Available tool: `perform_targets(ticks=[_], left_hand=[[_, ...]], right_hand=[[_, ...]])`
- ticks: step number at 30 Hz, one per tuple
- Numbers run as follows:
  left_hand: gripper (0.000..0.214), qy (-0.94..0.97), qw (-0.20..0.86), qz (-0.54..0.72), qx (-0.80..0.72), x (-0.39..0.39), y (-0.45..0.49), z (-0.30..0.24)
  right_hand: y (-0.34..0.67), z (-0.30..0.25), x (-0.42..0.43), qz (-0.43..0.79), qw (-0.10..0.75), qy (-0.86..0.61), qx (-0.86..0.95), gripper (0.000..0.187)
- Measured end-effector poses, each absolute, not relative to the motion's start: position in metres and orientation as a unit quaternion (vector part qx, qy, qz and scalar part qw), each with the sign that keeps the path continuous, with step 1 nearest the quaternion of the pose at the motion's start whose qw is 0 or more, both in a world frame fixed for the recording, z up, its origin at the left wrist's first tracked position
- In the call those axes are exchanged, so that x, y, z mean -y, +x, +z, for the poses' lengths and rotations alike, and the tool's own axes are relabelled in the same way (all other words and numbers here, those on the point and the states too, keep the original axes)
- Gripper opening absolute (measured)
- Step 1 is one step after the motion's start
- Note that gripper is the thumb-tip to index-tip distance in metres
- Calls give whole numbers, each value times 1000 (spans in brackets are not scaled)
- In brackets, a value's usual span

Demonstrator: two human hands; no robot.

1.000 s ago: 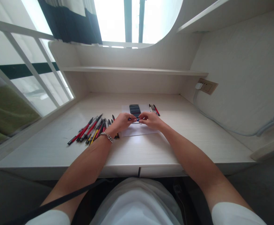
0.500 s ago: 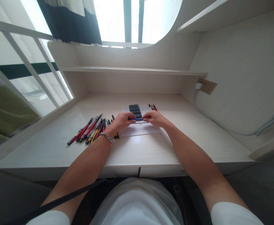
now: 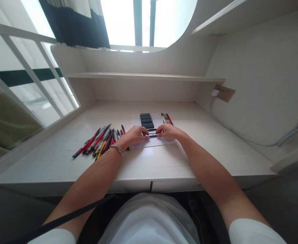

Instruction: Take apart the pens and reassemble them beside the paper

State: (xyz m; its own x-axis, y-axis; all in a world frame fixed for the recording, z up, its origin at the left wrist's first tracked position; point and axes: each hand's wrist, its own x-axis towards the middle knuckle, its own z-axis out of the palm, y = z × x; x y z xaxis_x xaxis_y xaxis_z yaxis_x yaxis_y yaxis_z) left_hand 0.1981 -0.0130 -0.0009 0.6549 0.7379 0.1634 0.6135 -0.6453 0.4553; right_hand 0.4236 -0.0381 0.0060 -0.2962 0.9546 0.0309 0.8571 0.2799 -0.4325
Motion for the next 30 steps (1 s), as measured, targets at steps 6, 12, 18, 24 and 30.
perform_targets(ticks=[6,12,18,24,30], left_hand=[[29,870,155,207,-419,11,192,4],[29,858,148,221,-440,9,191,6],[30,860,154,230,-429,10,192,6],[33,870,170,225,-405,14,196,8],[35,888,206,214,-353,17,200,5]], right_hand=[[425,14,43,160,173,-587,775,14],[427,12,42,167,134,-589,779,15],[426,7,40,165,135,-573,791,16],[425,5,39,159,178,-564,791,10],[417,2,38,208,303,-515,774,13]])
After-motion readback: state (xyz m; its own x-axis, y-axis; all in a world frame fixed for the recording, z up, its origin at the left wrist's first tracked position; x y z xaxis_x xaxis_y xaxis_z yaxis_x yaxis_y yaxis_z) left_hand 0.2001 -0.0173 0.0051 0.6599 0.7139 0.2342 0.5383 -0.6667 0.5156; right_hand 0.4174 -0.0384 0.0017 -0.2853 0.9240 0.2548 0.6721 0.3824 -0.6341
